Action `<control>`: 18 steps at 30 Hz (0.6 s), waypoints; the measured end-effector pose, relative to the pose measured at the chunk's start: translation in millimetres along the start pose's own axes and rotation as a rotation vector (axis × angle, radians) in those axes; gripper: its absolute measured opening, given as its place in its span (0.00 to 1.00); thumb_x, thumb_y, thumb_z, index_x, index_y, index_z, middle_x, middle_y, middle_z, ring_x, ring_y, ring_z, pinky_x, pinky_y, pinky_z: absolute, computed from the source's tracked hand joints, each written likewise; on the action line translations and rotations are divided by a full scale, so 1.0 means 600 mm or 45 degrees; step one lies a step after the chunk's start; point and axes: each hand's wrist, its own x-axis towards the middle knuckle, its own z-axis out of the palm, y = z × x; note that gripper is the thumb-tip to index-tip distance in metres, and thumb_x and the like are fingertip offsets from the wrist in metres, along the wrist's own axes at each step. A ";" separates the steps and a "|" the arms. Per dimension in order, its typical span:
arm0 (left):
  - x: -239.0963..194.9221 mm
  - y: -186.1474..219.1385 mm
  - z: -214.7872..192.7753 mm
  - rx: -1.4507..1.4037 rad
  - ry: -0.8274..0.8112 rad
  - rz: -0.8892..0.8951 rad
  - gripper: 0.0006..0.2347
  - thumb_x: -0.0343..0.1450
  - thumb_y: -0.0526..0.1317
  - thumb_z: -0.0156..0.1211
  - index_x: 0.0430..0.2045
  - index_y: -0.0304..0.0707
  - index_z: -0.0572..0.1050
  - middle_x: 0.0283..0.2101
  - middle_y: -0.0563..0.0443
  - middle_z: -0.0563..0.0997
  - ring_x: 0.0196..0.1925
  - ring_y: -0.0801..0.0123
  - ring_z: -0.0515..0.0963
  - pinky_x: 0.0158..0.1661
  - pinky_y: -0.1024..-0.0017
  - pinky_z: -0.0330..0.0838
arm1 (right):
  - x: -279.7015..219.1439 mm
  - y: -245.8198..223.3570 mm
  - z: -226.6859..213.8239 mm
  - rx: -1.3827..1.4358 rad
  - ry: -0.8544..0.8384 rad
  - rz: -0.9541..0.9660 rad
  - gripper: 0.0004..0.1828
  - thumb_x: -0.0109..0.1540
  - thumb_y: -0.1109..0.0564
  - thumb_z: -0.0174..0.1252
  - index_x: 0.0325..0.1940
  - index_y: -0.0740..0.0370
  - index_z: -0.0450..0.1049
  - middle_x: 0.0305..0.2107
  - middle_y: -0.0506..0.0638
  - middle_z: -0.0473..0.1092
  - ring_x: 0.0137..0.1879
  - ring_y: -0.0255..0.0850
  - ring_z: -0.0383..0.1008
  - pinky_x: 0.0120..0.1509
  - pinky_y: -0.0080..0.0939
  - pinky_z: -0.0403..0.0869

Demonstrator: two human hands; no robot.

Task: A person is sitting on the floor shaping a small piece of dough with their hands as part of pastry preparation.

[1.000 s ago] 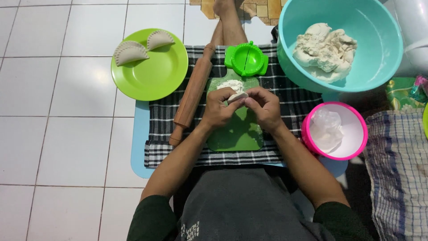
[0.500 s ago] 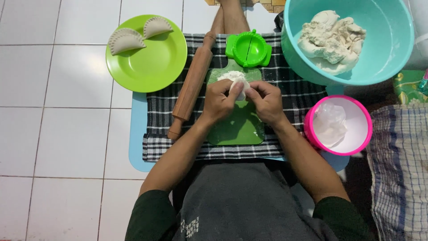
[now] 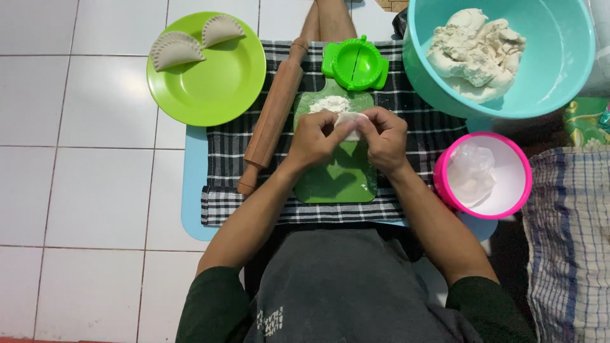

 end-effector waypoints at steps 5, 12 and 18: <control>0.005 0.019 0.001 -0.010 -0.108 -0.015 0.12 0.65 0.40 0.72 0.14 0.40 0.74 0.08 0.53 0.68 0.15 0.73 0.66 0.21 0.74 0.57 | 0.002 -0.004 -0.003 0.050 0.051 -0.049 0.07 0.69 0.62 0.62 0.41 0.70 0.82 0.23 0.57 0.75 0.31 0.42 0.78 0.35 0.37 0.73; 0.007 0.022 -0.003 -0.014 -0.058 0.053 0.09 0.65 0.41 0.72 0.19 0.38 0.77 0.12 0.47 0.72 0.15 0.69 0.71 0.21 0.73 0.61 | 0.003 0.007 -0.005 0.145 0.109 -0.049 0.07 0.66 0.62 0.68 0.43 0.71 0.81 0.24 0.56 0.76 0.32 0.40 0.79 0.35 0.38 0.75; 0.003 -0.012 -0.002 -0.130 -0.095 -0.036 0.06 0.69 0.39 0.67 0.23 0.38 0.80 0.12 0.57 0.69 0.17 0.79 0.66 0.20 0.78 0.55 | -0.001 0.019 -0.006 0.143 0.053 0.013 0.08 0.67 0.60 0.64 0.43 0.70 0.81 0.22 0.55 0.75 0.31 0.38 0.78 0.30 0.36 0.73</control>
